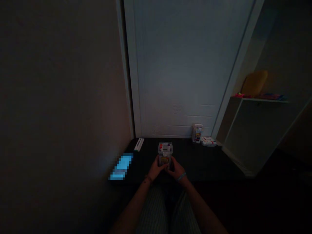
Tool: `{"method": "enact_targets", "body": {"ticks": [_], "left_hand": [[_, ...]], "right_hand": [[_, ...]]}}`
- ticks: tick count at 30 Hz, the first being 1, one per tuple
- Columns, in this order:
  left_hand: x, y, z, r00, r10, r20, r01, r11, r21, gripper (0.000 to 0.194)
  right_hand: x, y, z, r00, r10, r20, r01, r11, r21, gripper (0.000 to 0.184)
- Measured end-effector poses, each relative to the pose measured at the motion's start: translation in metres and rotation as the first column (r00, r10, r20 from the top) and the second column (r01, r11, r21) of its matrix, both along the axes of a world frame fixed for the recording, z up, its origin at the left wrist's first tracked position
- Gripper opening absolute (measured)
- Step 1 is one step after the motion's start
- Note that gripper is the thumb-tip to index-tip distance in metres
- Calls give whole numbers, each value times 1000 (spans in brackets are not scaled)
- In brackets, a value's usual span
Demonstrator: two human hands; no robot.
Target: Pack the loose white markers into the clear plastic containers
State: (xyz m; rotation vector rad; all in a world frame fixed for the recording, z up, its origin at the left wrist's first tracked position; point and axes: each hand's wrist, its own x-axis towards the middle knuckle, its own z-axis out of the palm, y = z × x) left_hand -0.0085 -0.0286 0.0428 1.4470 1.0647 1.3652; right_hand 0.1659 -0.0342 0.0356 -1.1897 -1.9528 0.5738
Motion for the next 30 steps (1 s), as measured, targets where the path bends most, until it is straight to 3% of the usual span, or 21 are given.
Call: {"method": "enact_targets", "body": {"ticks": [18,30], "left_hand": [[4,-14,18,994,68,-81,-69,998,-6,59],[2,-4,4,998,56,-37,-55,998,16,59]], "right_hand": [[2,3,-5,999,0,-33,0,1000,-25,74],[1,2,-4,1000,4,-28,-5,999,-40,74]]}}
